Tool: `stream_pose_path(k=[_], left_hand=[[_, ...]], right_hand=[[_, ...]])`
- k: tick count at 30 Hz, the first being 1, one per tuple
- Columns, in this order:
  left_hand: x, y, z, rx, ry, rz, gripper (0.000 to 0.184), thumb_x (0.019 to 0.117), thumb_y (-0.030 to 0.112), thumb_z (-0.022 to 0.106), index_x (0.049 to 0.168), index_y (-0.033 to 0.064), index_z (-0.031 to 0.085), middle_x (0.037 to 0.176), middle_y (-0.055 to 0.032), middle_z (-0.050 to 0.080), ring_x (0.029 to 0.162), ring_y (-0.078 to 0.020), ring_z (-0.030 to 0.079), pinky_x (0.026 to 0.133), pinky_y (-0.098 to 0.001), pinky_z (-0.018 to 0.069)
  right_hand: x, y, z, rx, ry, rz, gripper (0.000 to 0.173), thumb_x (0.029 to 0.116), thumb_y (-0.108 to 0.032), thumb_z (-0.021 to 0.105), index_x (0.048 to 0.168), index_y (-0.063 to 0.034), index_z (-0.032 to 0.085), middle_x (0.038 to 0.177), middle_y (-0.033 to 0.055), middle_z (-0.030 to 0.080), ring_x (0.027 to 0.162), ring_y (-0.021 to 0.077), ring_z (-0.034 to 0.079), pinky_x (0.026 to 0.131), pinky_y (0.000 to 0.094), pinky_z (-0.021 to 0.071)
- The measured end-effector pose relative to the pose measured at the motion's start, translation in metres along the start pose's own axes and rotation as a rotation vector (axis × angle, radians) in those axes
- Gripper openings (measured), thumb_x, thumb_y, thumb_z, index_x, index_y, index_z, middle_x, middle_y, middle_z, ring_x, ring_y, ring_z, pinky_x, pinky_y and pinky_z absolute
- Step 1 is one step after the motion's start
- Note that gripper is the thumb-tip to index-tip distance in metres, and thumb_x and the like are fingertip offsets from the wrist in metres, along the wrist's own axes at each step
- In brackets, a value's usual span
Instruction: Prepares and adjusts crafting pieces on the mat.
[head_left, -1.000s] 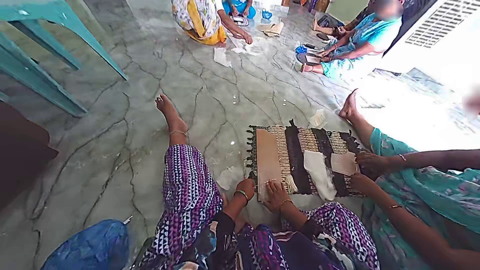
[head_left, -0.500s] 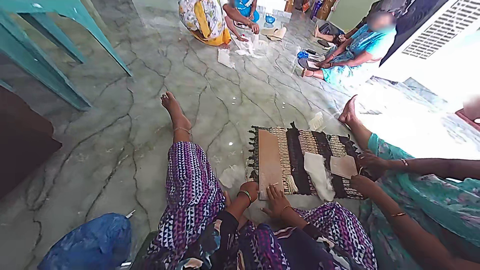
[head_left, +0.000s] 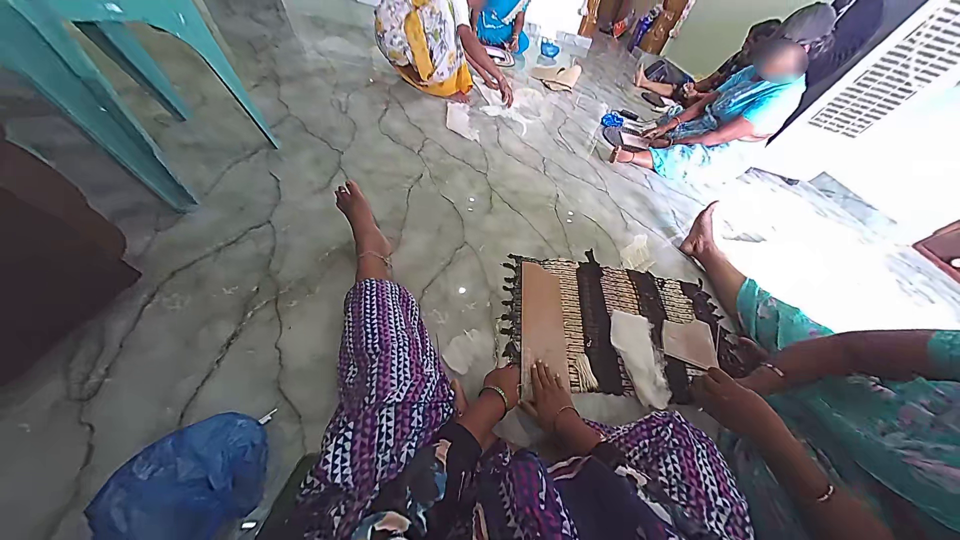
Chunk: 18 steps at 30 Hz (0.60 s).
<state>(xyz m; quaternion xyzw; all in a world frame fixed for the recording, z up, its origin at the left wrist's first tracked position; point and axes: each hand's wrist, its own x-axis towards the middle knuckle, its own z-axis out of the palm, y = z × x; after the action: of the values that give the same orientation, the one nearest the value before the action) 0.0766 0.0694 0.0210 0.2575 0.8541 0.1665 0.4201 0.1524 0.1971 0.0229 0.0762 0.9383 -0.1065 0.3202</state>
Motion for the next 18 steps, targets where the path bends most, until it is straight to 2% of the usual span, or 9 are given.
stream_pose_path(k=[2,5,6,7,9,11,12,15,18], left_hand=[[-0.008,0.006,-0.004,0.045,-0.054,0.002,0.037,0.1031,0.011,0.053,0.137,-0.0042,0.059,0.142,-0.0295,0.058,0.135,-0.0475,0.053,0.111,-0.0655,0.0399],[0.006,0.000,0.003,0.072,-0.103,0.040,0.036,0.1023,0.010,0.054,0.135,-0.0047,0.061,0.142,-0.0305,0.057,0.136,-0.0482,0.052,0.111,-0.0677,0.0387],[0.009,-0.003,0.006,0.071,-0.105,0.046,0.036,0.1019,0.010,0.054,0.134,-0.0050,0.062,0.142,-0.0307,0.058,0.136,-0.0484,0.052,0.111,-0.0680,0.0387],[0.008,-0.002,0.006,0.065,-0.099,0.041,0.036,0.1014,0.010,0.054,0.133,-0.0055,0.062,0.142,-0.0305,0.058,0.136,-0.0484,0.052,0.111,-0.0676,0.0387],[-0.002,0.002,-0.001,0.026,-0.043,0.035,0.036,0.1015,0.010,0.055,0.132,-0.0074,0.062,0.139,-0.0315,0.059,0.134,-0.0485,0.054,0.111,-0.0662,0.0393],[-0.015,0.010,-0.013,-0.009,-0.012,-0.002,0.038,0.1039,0.011,0.051,0.137,-0.0066,0.058,0.142,-0.0296,0.058,0.137,-0.0446,0.053,0.114,-0.0615,0.0387],[-0.014,0.011,-0.017,-0.021,0.012,-0.022,0.039,0.1045,0.012,0.050,0.138,-0.0054,0.057,0.143,-0.0282,0.058,0.137,-0.0427,0.053,0.114,-0.0602,0.0389],[-0.008,0.007,-0.020,-0.056,0.060,-0.054,0.037,0.1065,0.014,0.048,0.138,-0.0045,0.058,0.144,-0.0265,0.058,0.138,-0.0409,0.053,0.114,-0.0585,0.0391],[-0.012,0.009,-0.023,-0.081,0.070,-0.067,0.038,0.1071,0.013,0.046,0.138,-0.0059,0.057,0.143,-0.0288,0.057,0.138,-0.0420,0.052,0.115,-0.0580,0.0381]], right_hand=[[0.005,0.014,0.023,0.013,0.059,-0.057,0.096,0.1016,-0.061,0.049,0.163,0.0022,0.010,0.172,0.0213,0.006,0.160,0.0352,0.008,0.129,0.0537,0.0098],[-0.042,-0.002,0.007,0.087,0.253,-0.132,0.087,0.1004,-0.050,0.057,0.157,0.0102,0.028,0.166,0.0300,0.024,0.156,0.0427,0.023,0.127,0.0550,0.0116],[-0.078,-0.037,-0.051,-0.035,-0.065,0.028,0.082,0.1079,-0.046,0.046,0.162,0.0041,0.012,0.172,0.0222,0.007,0.160,0.0350,0.009,0.129,0.0507,0.0078],[-0.100,-0.058,-0.088,-0.013,-0.174,0.097,0.077,0.1089,-0.038,0.048,0.162,0.0038,0.012,0.172,0.0206,0.005,0.161,0.0334,0.009,0.129,0.0499,0.0085],[-0.109,-0.066,-0.106,0.071,-0.140,0.113,0.073,0.1086,-0.033,0.050,0.161,0.0055,0.017,0.172,0.0212,0.010,0.160,0.0339,0.012,0.128,0.0500,0.0083],[-0.069,-0.039,-0.063,0.037,-0.005,0.048,0.078,0.1092,-0.044,0.044,0.163,0.0028,0.012,0.173,0.0191,0.006,0.161,0.0326,0.008,0.129,0.0522,0.0048],[-0.033,-0.013,-0.021,0.095,0.216,-0.056,0.083,0.1054,-0.048,0.049,0.161,0.0053,0.020,0.171,0.0225,0.016,0.159,0.0359,0.015,0.128,0.0559,0.0045],[0.001,0.005,-0.001,0.063,0.279,-0.118,0.085,0.1045,-0.051,0.047,0.162,0.0046,0.019,0.171,0.0225,0.014,0.160,0.0359,0.013,0.128,0.0568,0.0033],[-0.075,-0.057,-0.103,-0.047,-0.119,0.079,0.072,0.1111,-0.037,0.042,0.164,-0.0002,0.008,0.173,0.0158,0.002,0.161,0.0295,0.007,0.129,0.0480,0.0088]])
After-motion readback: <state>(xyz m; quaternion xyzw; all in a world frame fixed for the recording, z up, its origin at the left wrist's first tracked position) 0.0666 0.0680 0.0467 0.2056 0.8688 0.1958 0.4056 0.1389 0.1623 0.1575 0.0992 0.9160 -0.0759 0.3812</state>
